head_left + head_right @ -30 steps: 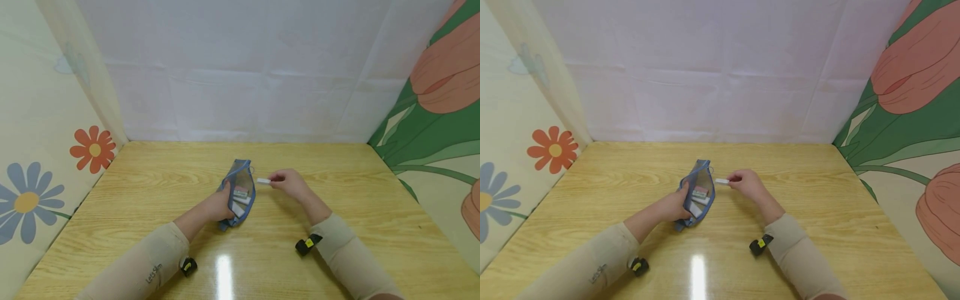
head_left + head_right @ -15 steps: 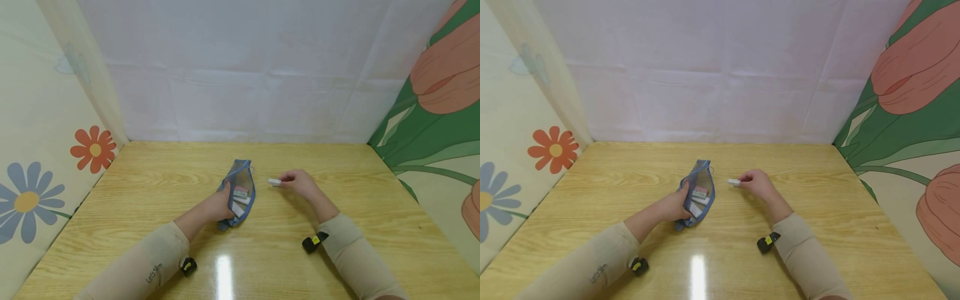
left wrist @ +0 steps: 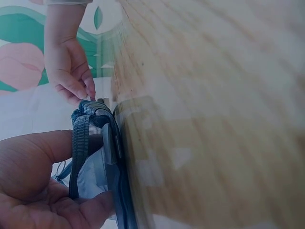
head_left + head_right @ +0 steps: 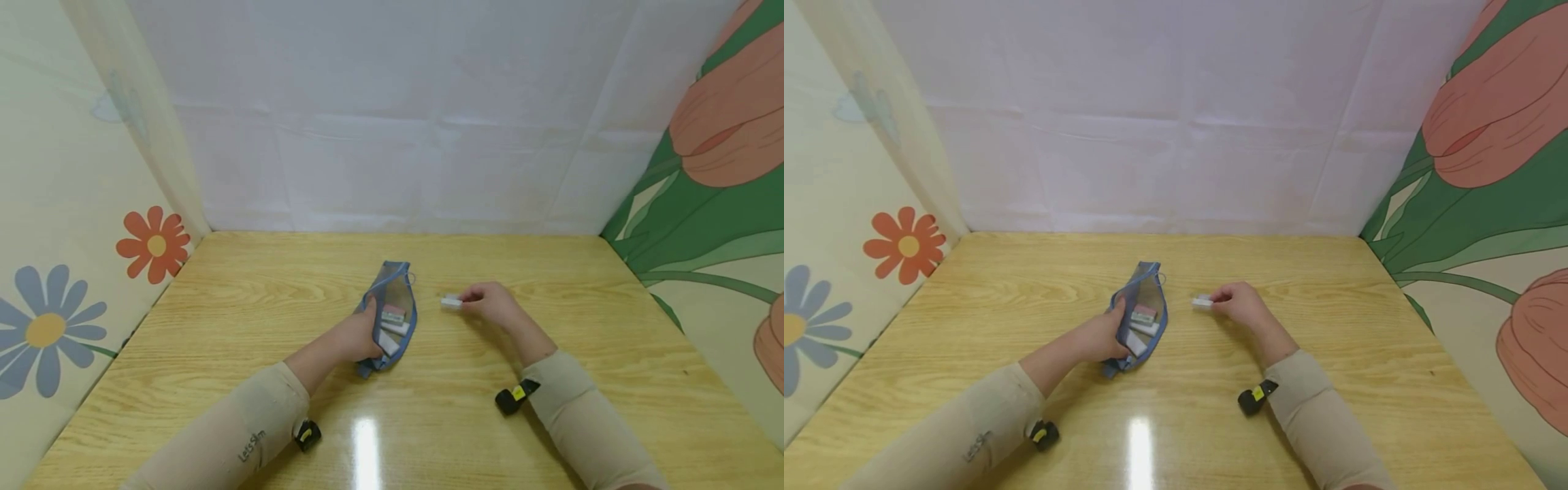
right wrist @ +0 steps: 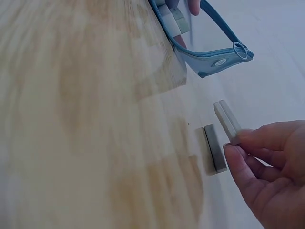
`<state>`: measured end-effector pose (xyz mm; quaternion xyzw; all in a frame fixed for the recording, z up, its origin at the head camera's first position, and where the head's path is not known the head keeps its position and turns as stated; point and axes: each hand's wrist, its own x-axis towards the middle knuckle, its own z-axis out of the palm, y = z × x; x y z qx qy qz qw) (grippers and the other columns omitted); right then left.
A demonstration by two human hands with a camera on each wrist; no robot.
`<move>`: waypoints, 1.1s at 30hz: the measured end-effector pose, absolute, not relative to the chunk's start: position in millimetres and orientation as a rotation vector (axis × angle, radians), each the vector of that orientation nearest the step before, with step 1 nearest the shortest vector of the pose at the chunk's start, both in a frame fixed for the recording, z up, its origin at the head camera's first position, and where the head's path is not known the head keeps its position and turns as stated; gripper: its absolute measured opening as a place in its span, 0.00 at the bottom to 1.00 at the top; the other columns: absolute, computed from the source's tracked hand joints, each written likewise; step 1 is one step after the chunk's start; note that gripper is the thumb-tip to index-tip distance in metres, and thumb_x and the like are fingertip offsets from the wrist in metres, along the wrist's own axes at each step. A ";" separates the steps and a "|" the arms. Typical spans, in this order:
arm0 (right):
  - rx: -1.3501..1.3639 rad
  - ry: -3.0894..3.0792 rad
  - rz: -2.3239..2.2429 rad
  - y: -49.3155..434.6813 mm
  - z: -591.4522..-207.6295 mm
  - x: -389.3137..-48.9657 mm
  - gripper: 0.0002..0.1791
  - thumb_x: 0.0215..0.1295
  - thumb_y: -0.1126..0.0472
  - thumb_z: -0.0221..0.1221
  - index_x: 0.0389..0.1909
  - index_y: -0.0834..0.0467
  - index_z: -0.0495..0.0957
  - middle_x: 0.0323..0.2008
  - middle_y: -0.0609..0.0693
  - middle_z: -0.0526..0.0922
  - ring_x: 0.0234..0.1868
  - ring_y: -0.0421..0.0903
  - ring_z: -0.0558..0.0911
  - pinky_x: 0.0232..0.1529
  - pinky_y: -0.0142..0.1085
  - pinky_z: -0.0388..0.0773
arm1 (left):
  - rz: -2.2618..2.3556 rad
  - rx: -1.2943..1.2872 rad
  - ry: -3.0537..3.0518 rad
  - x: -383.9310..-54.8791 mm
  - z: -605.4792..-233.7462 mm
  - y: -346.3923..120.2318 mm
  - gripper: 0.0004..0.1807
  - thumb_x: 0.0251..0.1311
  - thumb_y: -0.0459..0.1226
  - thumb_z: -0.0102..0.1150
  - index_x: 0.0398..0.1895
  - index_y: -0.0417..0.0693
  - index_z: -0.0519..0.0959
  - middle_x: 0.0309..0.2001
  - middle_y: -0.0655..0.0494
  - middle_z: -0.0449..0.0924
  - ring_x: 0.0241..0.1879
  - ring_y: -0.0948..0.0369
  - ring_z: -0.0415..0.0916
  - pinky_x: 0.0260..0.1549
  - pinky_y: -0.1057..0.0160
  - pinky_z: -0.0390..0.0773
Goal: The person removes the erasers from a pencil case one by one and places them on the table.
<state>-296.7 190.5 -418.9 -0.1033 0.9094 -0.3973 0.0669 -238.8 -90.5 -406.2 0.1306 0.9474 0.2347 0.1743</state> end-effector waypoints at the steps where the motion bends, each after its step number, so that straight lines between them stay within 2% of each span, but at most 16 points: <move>1: -0.310 2.740 -1.202 190.7 -419.2 -296.6 0.09 0.56 0.63 0.61 0.37 0.61 0.81 0.33 0.52 0.82 0.33 0.44 0.76 0.36 0.34 0.72 | 0.668 0.372 2.685 -238.9 -406.3 -90.5 0.61 0.42 0.37 0.70 0.68 0.29 0.33 0.42 0.37 0.77 0.36 0.56 0.75 0.41 0.59 0.74; 10: -0.294 2.756 -1.199 193.3 -423.9 -296.4 0.08 0.55 0.64 0.62 0.36 0.62 0.82 0.33 0.51 0.82 0.32 0.43 0.75 0.35 0.33 0.71 | 0.674 0.378 2.691 -237.5 -405.1 -90.7 0.61 0.42 0.36 0.70 0.68 0.29 0.33 0.45 0.36 0.76 0.37 0.56 0.75 0.40 0.59 0.74; 21: -0.327 2.805 -1.159 193.5 -425.3 -295.4 0.07 0.54 0.65 0.62 0.34 0.63 0.82 0.30 0.51 0.82 0.32 0.43 0.75 0.37 0.34 0.70 | 0.653 0.366 2.687 -237.8 -403.9 -90.3 0.61 0.43 0.37 0.69 0.68 0.30 0.33 0.42 0.37 0.77 0.35 0.57 0.75 0.40 0.60 0.74; 33: -0.259 2.789 -1.232 189.1 -427.5 -295.1 0.06 0.52 0.66 0.63 0.31 0.63 0.81 0.27 0.50 0.80 0.29 0.42 0.73 0.33 0.32 0.70 | 0.654 0.376 2.689 -236.9 -403.6 -90.8 0.61 0.43 0.37 0.69 0.68 0.29 0.33 0.42 0.38 0.77 0.33 0.57 0.75 0.37 0.61 0.75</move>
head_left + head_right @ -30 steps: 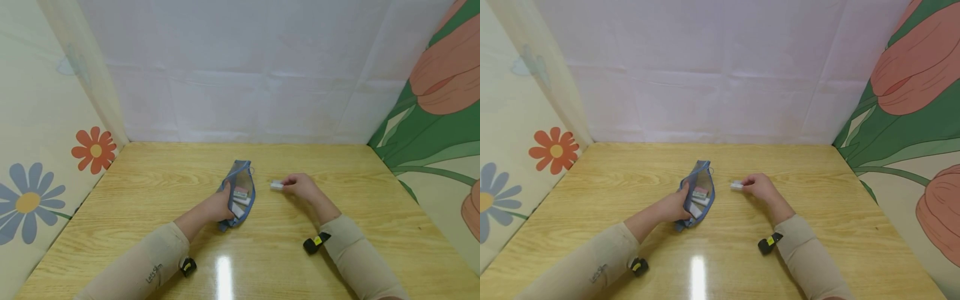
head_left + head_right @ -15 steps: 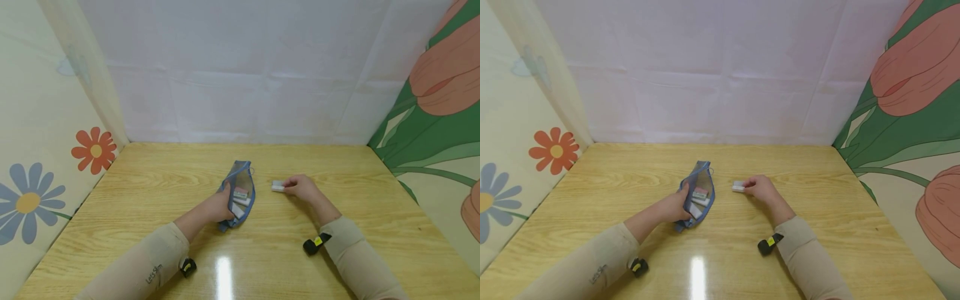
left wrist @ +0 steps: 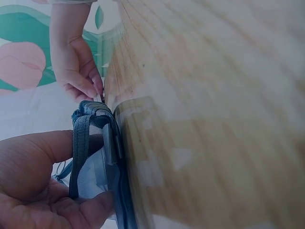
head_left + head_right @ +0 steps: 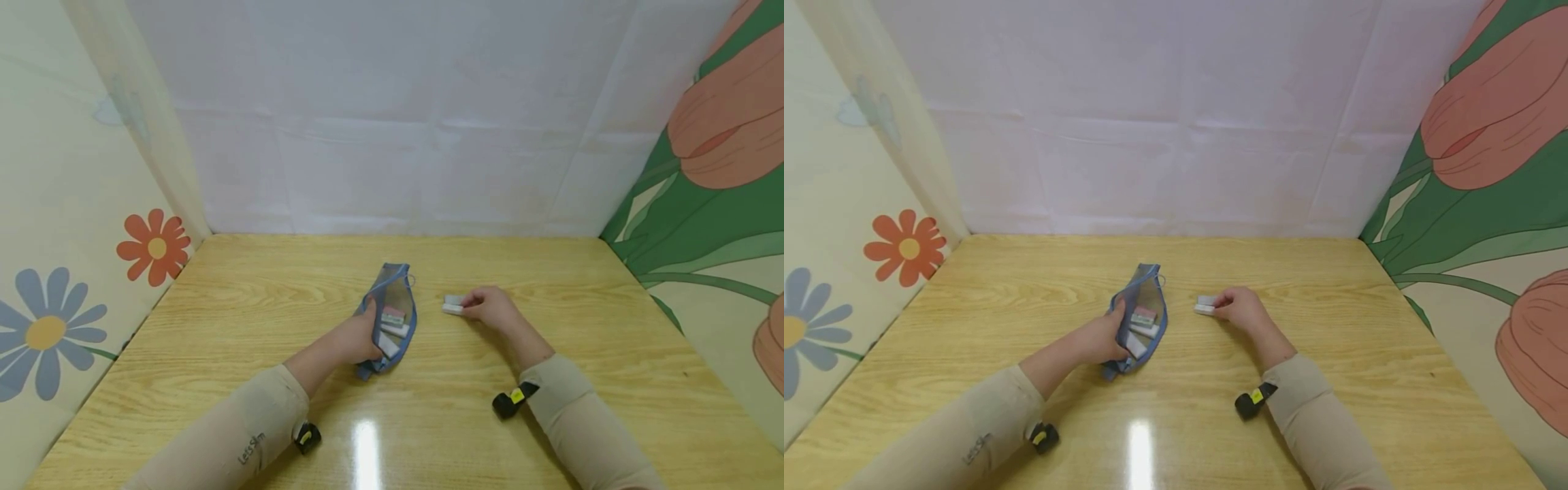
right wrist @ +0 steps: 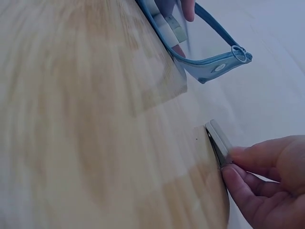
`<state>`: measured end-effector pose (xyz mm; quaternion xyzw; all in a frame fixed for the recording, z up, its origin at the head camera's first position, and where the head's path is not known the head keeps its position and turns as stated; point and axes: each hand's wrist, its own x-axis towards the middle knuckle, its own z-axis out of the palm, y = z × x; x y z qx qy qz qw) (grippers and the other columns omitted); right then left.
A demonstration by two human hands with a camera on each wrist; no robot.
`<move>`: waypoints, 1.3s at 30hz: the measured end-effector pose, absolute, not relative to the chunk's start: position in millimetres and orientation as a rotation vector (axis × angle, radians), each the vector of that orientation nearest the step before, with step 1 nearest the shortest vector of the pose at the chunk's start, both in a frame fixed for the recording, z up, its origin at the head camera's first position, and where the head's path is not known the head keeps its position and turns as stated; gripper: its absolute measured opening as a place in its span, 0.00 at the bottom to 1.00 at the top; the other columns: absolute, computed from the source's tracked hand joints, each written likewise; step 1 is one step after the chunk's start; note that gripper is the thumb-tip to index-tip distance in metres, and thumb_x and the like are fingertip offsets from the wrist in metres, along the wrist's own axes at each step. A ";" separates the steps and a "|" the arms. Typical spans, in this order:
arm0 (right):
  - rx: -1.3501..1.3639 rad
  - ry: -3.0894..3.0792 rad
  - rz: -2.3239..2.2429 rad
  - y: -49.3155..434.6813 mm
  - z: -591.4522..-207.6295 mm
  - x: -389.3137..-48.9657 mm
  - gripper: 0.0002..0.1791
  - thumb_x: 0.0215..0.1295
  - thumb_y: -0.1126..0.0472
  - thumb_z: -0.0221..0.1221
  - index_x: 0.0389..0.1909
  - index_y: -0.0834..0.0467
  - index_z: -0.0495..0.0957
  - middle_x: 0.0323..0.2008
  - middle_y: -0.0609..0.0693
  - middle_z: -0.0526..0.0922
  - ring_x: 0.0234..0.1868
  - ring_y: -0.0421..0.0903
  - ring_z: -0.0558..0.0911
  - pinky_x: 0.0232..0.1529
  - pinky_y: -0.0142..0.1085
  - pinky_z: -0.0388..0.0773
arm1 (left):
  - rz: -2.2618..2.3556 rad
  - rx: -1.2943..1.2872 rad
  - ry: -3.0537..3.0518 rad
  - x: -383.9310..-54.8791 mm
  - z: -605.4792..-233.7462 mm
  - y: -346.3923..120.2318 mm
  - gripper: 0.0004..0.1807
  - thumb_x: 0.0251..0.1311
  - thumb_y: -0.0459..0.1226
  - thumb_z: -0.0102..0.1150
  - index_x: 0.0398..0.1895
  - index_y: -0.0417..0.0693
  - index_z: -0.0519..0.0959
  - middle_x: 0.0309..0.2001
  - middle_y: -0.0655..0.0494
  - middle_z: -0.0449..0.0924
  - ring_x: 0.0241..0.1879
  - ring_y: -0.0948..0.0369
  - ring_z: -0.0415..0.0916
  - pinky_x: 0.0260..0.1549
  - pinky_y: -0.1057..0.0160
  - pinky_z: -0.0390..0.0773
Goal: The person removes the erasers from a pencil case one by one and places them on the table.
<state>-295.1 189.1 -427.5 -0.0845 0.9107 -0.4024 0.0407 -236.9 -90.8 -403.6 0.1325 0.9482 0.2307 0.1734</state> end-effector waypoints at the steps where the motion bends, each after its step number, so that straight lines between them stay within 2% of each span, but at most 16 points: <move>1: -0.255 2.784 -1.241 188.7 -428.3 -295.5 0.06 0.52 0.66 0.63 0.31 0.64 0.80 0.27 0.50 0.80 0.29 0.42 0.73 0.33 0.32 0.70 | 0.657 0.381 2.690 -236.8 -403.6 -91.0 0.61 0.43 0.36 0.69 0.68 0.29 0.33 0.42 0.37 0.77 0.33 0.57 0.75 0.36 0.61 0.75; 17: -0.146 2.757 -1.267 187.9 -429.5 -298.4 0.08 0.52 0.65 0.64 0.33 0.63 0.79 0.28 0.51 0.80 0.29 0.42 0.75 0.31 0.31 0.72 | 0.674 0.365 2.688 -237.7 -405.8 -92.1 0.60 0.43 0.37 0.69 0.68 0.30 0.33 0.48 0.35 0.74 0.35 0.56 0.74 0.36 0.61 0.75; 28: -0.187 2.755 -1.383 186.5 -419.3 -294.7 0.11 0.54 0.67 0.61 0.38 0.66 0.78 0.33 0.57 0.81 0.33 0.45 0.78 0.35 0.32 0.74 | 0.693 0.364 2.681 -236.3 -405.4 -92.1 0.61 0.44 0.37 0.69 0.69 0.30 0.32 0.47 0.35 0.74 0.34 0.57 0.75 0.34 0.62 0.76; 39: -0.230 2.749 -1.358 170.7 -411.9 -290.5 0.11 0.55 0.63 0.62 0.39 0.62 0.79 0.35 0.54 0.82 0.35 0.46 0.78 0.36 0.35 0.74 | 0.679 0.353 2.679 -236.6 -404.5 -91.3 0.60 0.44 0.37 0.69 0.69 0.31 0.33 0.47 0.36 0.74 0.34 0.57 0.75 0.35 0.62 0.76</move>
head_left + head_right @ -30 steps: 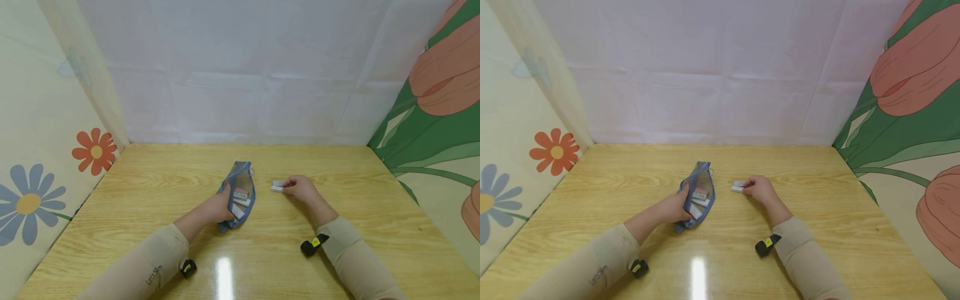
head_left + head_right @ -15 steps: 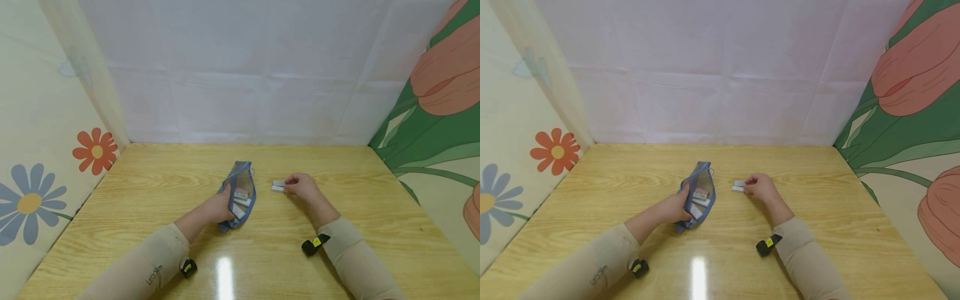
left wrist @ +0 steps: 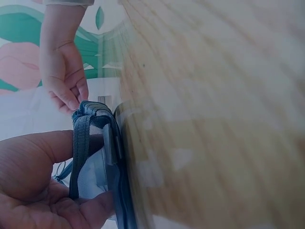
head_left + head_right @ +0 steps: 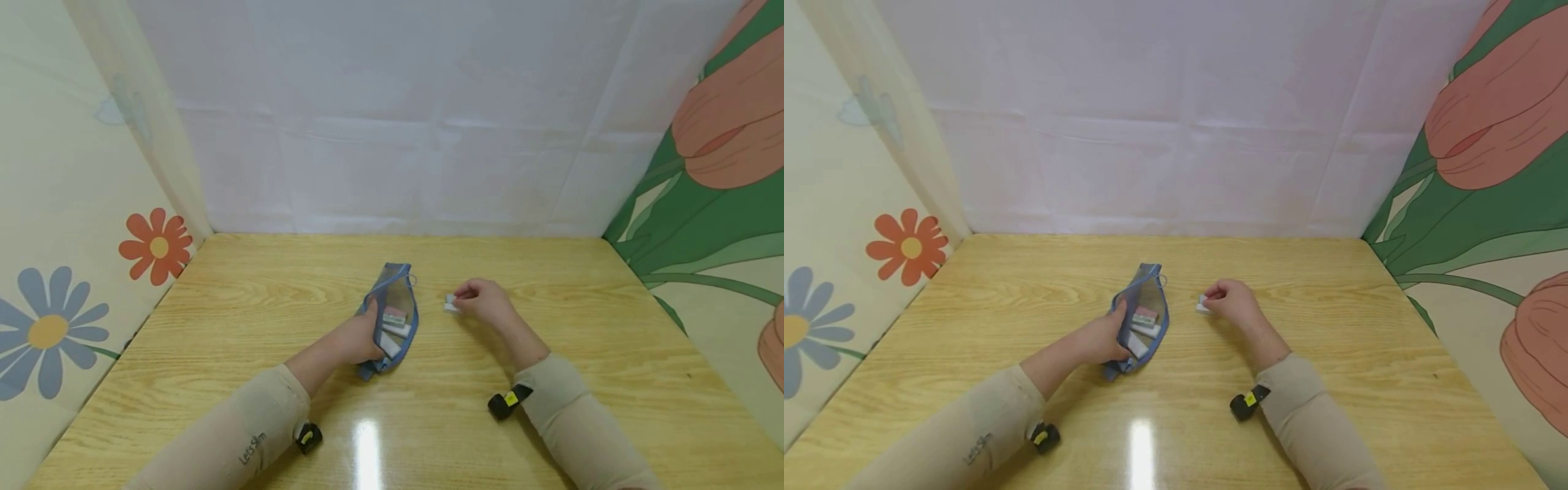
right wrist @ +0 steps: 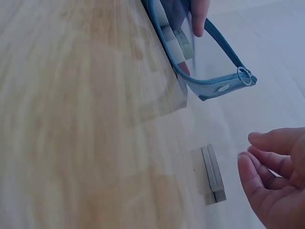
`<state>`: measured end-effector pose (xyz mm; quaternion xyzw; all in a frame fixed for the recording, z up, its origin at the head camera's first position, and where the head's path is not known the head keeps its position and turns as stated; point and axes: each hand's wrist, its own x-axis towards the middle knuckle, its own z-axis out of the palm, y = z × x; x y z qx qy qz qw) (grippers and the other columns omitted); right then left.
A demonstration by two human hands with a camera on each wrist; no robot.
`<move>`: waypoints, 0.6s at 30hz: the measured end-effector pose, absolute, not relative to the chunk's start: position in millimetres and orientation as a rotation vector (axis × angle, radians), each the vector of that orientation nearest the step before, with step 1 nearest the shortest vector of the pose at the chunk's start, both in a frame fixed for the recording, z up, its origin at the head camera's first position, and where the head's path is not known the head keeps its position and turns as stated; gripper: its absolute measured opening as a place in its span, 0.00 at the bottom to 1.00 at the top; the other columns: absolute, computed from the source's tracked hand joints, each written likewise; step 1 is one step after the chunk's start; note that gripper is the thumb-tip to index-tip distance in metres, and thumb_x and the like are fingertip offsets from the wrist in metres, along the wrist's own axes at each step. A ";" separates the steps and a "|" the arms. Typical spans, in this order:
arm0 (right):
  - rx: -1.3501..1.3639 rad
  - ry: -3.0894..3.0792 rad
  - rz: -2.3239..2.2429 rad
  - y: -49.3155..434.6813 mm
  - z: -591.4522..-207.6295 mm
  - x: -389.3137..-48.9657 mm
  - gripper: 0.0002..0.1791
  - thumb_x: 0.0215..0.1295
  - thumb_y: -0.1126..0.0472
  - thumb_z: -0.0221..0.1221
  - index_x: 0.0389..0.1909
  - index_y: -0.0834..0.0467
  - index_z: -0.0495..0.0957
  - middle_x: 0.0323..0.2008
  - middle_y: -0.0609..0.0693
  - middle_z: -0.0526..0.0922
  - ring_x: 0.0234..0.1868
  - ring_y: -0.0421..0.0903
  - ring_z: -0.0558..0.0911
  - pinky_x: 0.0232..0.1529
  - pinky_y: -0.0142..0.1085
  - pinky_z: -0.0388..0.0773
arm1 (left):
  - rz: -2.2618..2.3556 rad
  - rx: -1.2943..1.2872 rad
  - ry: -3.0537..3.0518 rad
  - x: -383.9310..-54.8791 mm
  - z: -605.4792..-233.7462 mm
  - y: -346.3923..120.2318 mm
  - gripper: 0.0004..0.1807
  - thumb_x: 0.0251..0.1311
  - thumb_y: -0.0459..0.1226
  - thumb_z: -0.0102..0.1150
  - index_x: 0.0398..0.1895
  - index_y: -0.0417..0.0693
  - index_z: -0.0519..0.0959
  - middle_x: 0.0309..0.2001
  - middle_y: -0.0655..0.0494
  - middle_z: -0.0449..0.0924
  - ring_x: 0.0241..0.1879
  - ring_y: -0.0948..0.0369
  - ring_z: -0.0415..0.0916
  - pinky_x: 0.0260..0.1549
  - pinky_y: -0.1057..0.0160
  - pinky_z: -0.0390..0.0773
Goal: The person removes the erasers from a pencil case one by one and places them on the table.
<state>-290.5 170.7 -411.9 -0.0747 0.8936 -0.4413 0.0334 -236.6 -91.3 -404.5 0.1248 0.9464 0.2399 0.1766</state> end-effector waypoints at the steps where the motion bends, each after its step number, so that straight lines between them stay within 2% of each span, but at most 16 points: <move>1: -0.231 2.750 -1.349 168.7 -410.9 -290.0 0.11 0.55 0.62 0.62 0.38 0.62 0.79 0.35 0.54 0.82 0.36 0.46 0.78 0.37 0.35 0.74 | 0.680 0.353 2.680 -236.6 -404.6 -91.2 0.60 0.44 0.37 0.69 0.69 0.31 0.33 0.47 0.36 0.74 0.35 0.57 0.75 0.35 0.62 0.76; 7: -0.262 2.734 -1.337 158.7 -405.6 -288.2 0.11 0.55 0.62 0.62 0.39 0.61 0.79 0.35 0.52 0.81 0.38 0.47 0.78 0.40 0.37 0.74 | 0.683 0.359 2.684 -236.7 -403.7 -90.3 0.61 0.43 0.36 0.69 0.69 0.30 0.33 0.47 0.35 0.74 0.35 0.56 0.75 0.36 0.61 0.76; 18: -0.312 2.692 -1.385 143.2 -401.4 -285.3 0.11 0.56 0.63 0.62 0.39 0.63 0.79 0.34 0.52 0.81 0.36 0.46 0.78 0.38 0.36 0.75 | 0.693 0.360 2.682 -237.1 -405.4 -91.2 0.61 0.43 0.36 0.69 0.69 0.31 0.33 0.47 0.36 0.75 0.35 0.57 0.75 0.35 0.62 0.75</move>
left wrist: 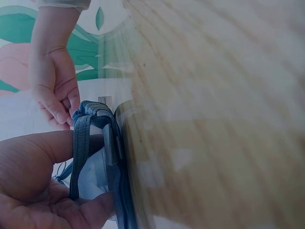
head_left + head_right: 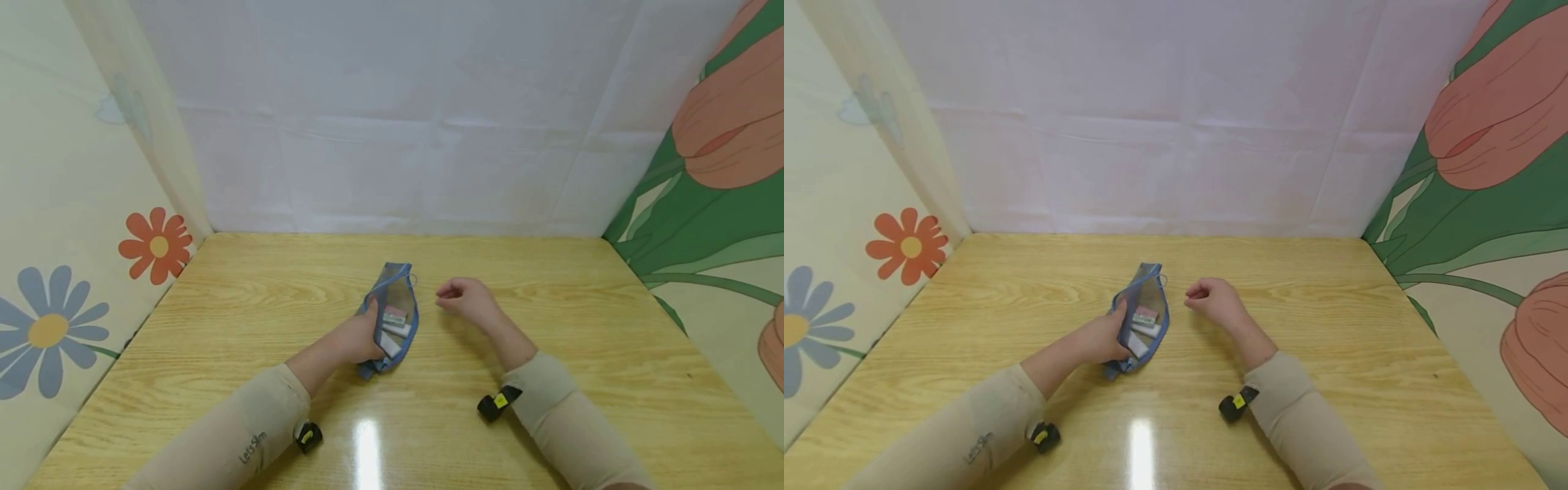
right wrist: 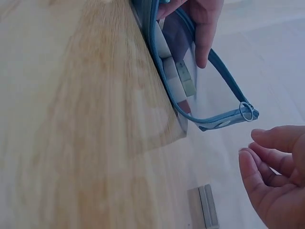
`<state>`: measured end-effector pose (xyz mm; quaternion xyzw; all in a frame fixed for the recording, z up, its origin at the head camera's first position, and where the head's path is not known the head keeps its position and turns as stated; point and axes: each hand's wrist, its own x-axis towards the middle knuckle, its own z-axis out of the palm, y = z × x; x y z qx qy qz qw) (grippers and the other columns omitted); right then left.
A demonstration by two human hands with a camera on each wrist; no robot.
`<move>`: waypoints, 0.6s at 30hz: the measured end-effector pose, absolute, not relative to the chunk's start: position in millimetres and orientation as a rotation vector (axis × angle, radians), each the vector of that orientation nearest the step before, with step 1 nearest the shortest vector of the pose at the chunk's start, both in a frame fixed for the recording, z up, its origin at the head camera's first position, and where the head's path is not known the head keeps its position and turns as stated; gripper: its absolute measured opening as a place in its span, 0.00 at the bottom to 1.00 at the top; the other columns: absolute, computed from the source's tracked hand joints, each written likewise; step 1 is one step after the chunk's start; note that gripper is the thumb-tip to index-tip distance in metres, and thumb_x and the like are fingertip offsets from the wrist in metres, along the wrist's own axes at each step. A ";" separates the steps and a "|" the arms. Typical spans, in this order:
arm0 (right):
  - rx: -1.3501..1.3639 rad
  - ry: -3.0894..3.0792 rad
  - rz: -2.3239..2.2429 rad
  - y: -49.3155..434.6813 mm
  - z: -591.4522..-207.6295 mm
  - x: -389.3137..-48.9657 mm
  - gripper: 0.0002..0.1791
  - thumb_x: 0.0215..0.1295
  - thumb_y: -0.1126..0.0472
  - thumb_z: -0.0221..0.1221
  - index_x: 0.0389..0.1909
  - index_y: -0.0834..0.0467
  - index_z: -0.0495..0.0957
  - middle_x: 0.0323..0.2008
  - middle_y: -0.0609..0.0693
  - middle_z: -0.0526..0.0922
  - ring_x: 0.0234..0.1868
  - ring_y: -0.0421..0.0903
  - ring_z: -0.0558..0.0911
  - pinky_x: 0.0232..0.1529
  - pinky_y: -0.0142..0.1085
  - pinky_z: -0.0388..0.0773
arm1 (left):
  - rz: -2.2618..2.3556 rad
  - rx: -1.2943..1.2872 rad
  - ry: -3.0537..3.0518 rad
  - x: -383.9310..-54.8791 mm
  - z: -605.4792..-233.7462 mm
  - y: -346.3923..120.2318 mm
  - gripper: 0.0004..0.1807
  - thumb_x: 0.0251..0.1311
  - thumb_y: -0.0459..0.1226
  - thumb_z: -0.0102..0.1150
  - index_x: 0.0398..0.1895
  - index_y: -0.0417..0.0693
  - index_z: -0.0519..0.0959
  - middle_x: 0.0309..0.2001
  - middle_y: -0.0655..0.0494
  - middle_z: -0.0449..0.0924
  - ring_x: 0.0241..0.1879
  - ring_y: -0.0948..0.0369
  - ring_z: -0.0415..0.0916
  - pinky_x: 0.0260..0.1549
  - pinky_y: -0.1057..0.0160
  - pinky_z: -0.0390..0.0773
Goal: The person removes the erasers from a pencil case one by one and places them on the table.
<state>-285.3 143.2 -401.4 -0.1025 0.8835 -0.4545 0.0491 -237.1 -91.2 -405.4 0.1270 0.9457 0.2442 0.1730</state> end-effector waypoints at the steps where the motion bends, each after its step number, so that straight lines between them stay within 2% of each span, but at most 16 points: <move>1: -0.321 2.684 -1.399 142.0 -400.9 -284.7 0.11 0.55 0.64 0.62 0.39 0.63 0.79 0.34 0.52 0.81 0.36 0.46 0.78 0.38 0.36 0.76 | 0.696 0.358 2.681 -236.9 -405.1 -91.0 0.61 0.43 0.36 0.69 0.69 0.31 0.33 0.47 0.36 0.75 0.34 0.57 0.75 0.34 0.62 0.75; 12: -0.397 2.624 -1.452 125.3 -401.5 -281.8 0.11 0.54 0.65 0.62 0.38 0.66 0.79 0.32 0.52 0.82 0.35 0.44 0.78 0.37 0.34 0.75 | 0.698 0.351 2.672 -236.6 -403.5 -91.2 0.61 0.43 0.36 0.69 0.69 0.31 0.32 0.45 0.36 0.75 0.34 0.57 0.75 0.35 0.62 0.75; 18: -0.447 2.633 -1.399 113.9 -404.0 -279.0 0.08 0.53 0.65 0.63 0.35 0.63 0.80 0.30 0.51 0.82 0.33 0.42 0.78 0.36 0.33 0.75 | 0.708 0.355 2.669 -236.4 -402.5 -91.0 0.61 0.43 0.36 0.69 0.69 0.31 0.33 0.46 0.35 0.75 0.36 0.56 0.75 0.38 0.60 0.75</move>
